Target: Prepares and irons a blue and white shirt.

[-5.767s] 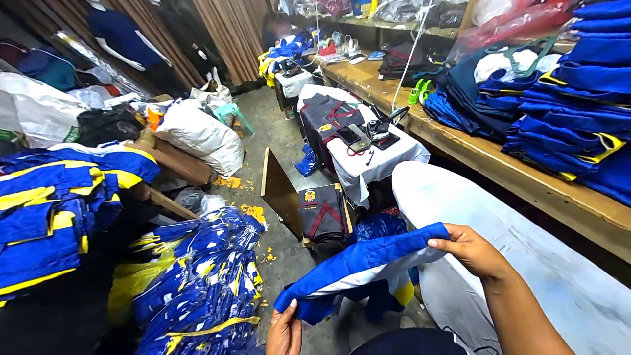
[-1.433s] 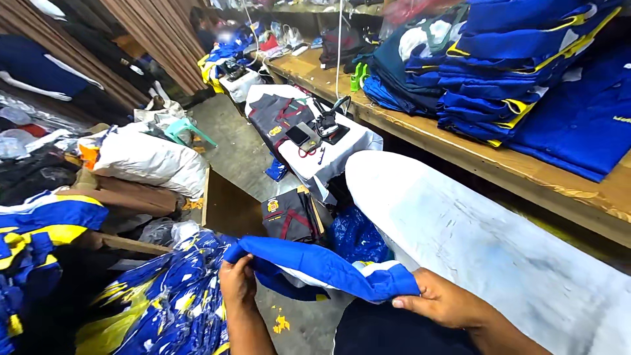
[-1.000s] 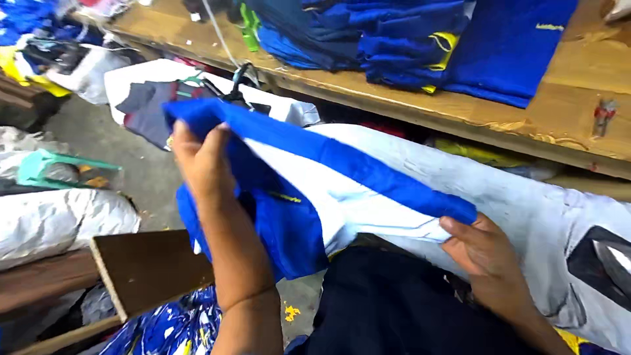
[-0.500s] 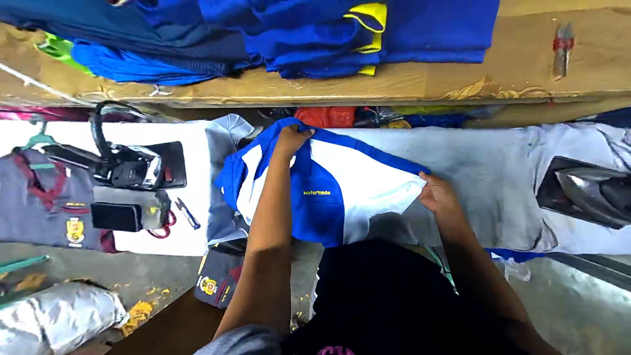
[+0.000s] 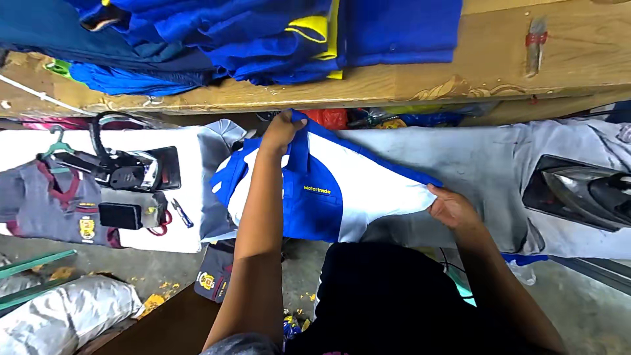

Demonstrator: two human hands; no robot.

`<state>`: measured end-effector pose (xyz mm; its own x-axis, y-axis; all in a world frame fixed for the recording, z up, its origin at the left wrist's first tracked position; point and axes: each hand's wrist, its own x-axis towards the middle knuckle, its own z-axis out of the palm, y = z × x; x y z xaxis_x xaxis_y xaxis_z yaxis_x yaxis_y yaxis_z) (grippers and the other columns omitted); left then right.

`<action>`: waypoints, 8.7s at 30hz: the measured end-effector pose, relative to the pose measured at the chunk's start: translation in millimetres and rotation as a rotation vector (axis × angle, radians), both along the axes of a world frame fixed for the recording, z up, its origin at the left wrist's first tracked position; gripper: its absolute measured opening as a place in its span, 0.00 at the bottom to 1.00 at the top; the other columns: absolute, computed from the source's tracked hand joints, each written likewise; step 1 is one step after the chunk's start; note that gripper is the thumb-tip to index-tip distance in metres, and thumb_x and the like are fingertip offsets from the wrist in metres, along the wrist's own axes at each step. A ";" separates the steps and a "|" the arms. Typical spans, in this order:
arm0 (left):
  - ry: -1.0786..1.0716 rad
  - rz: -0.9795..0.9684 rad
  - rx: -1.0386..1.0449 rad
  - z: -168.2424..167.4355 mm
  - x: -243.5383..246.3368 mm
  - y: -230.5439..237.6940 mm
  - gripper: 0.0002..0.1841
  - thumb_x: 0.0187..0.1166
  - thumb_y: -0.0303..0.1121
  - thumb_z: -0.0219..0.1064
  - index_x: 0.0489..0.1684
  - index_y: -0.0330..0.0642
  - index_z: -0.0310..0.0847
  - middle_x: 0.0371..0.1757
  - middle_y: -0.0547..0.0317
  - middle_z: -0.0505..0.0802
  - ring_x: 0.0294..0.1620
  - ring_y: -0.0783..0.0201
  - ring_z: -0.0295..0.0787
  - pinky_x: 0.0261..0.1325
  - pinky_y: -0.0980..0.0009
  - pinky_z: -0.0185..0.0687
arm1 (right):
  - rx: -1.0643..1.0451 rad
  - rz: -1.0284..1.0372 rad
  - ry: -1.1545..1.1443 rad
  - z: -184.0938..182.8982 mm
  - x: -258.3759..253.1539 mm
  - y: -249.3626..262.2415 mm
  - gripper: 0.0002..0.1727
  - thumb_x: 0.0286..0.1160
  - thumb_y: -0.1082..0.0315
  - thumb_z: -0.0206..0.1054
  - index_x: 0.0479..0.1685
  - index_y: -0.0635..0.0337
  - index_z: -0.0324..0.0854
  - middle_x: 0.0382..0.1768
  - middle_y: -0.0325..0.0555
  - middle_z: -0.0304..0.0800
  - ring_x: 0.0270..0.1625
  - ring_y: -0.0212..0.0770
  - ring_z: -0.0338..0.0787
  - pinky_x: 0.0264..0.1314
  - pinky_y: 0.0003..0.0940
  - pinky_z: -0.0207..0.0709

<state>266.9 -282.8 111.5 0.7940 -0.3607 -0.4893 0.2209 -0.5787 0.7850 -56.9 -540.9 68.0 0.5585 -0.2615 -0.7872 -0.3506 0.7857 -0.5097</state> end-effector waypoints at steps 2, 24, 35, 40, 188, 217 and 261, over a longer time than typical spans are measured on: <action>0.017 0.004 -0.109 -8.7 -5.5 -23.4 0.11 0.86 0.26 0.61 0.60 0.32 0.77 0.46 0.56 0.89 0.44 0.70 0.87 0.55 0.67 0.85 | -0.051 -0.060 -0.003 -0.9 -11.5 -15.4 0.13 0.95 0.71 0.43 0.65 0.60 0.71 0.46 0.46 0.91 0.46 0.37 0.95 0.50 0.34 0.91; -0.113 0.269 0.473 -45.9 -245.3 119.4 0.21 0.88 0.35 0.63 0.70 0.28 0.79 0.69 0.27 0.83 0.68 0.34 0.83 0.72 0.39 0.75 | -0.270 0.577 -0.065 -33.7 -56.2 -1.4 0.18 0.88 0.79 0.53 0.73 0.65 0.65 0.40 0.47 0.93 0.29 0.36 0.92 0.39 0.30 0.89; -0.272 0.434 0.549 -77.4 -268.1 129.5 0.17 0.84 0.31 0.67 0.65 0.27 0.82 0.67 0.27 0.83 0.71 0.32 0.79 0.75 0.39 0.72 | -0.352 0.678 0.016 -43.1 -38.1 34.8 0.09 0.92 0.71 0.55 0.54 0.70 0.76 0.34 0.45 0.93 0.20 0.32 0.87 0.31 0.28 0.87; -0.282 0.418 0.565 -79.8 -261.9 131.9 0.13 0.82 0.29 0.69 0.56 0.27 0.86 0.59 0.29 0.87 0.67 0.34 0.82 0.74 0.41 0.72 | -0.364 0.703 0.128 -35.0 -33.7 35.7 0.14 0.94 0.66 0.54 0.55 0.72 0.76 0.37 0.49 0.93 0.22 0.34 0.89 0.31 0.28 0.86; 0.226 0.542 -0.715 -68.3 -341.3 -34.0 0.08 0.88 0.23 0.54 0.47 0.49 0.75 0.38 0.68 0.89 0.35 0.75 0.85 0.41 0.77 0.83 | -0.667 0.906 -0.336 -3.4 -27.1 60.6 0.13 0.80 0.71 0.70 0.56 0.72 0.85 0.51 0.57 0.89 0.47 0.40 0.88 0.55 0.37 0.83; 0.183 0.640 -0.594 -75.4 -351.4 -26.4 0.05 0.87 0.23 0.57 0.48 0.44 0.75 0.38 0.66 0.87 0.36 0.73 0.84 0.43 0.74 0.83 | -0.569 0.230 -0.453 37.4 -35.7 -55.9 0.11 0.90 0.69 0.52 0.44 0.53 0.81 0.37 0.31 0.91 0.39 0.29 0.91 0.44 0.28 0.87; -0.159 -0.632 0.141 -58.2 -347.0 -71.4 0.26 0.86 0.37 0.64 0.81 0.33 0.73 0.79 0.34 0.79 0.74 0.41 0.82 0.77 0.49 0.76 | -1.323 0.945 0.115 -43.6 -40.5 -68.8 0.22 0.78 0.70 0.71 0.69 0.72 0.80 0.71 0.73 0.78 0.70 0.71 0.83 0.71 0.67 0.75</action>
<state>-80.1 -354.3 53.3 0.5177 -0.7213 -0.4602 -0.3066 -0.6585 0.6873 -97.4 -609.6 24.3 0.8611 -0.3682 -0.3507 -0.5077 -0.6595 -0.5544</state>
